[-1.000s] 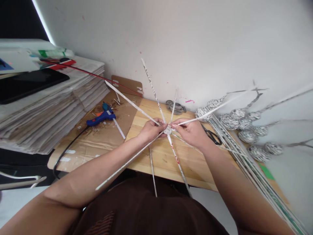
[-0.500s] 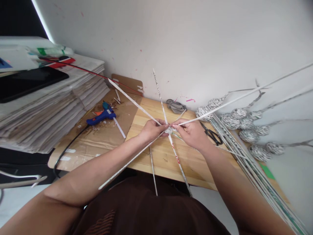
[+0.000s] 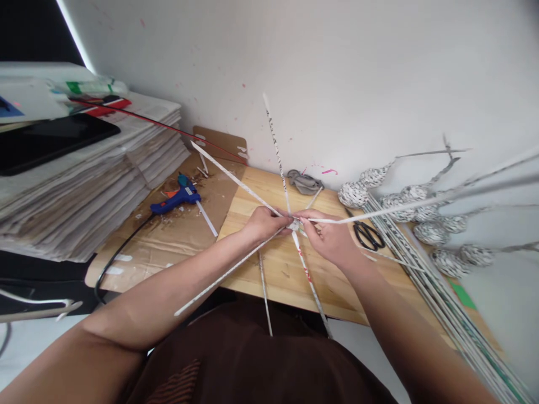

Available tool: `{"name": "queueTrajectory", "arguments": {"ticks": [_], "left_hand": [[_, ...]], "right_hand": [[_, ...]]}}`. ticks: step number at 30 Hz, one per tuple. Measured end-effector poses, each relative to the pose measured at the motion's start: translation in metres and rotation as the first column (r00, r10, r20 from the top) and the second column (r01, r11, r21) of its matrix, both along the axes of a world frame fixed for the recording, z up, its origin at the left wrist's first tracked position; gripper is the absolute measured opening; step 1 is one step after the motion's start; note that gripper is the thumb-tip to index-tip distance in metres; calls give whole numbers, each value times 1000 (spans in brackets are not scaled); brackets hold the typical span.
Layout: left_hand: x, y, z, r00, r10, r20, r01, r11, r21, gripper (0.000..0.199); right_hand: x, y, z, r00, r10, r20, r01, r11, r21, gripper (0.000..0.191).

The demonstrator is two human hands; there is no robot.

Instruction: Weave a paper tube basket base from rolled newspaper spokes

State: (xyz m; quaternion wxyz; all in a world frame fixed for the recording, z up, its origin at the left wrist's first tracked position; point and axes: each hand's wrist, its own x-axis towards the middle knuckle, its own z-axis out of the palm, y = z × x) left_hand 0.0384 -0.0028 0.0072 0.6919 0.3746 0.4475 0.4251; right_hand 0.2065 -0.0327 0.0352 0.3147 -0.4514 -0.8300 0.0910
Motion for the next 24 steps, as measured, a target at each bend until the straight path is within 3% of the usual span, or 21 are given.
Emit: {"name": "queueTrajectory", "arguments": {"ticks": [7, 12, 21, 24], "left_hand": [[1, -4, 1, 999, 49, 5, -48, 995, -86, 13], [4, -2, -6, 997, 80, -6, -80, 994, -77, 14], [11, 1, -6, 981, 30, -191, -35, 999, -22, 21], [15, 1, -8, 976, 57, -209, -66, 997, -36, 18]], "right_hand": [[6, -3, -4, 998, -27, 55, 29, 998, -46, 23], [7, 0, -7, 996, 6, 91, -9, 1000, 29, 28], [0, -8, -10, 987, -14, 160, -8, 990, 139, 28], [0, -10, -11, 978, -40, 204, 23, 996, 85, 25]]}}
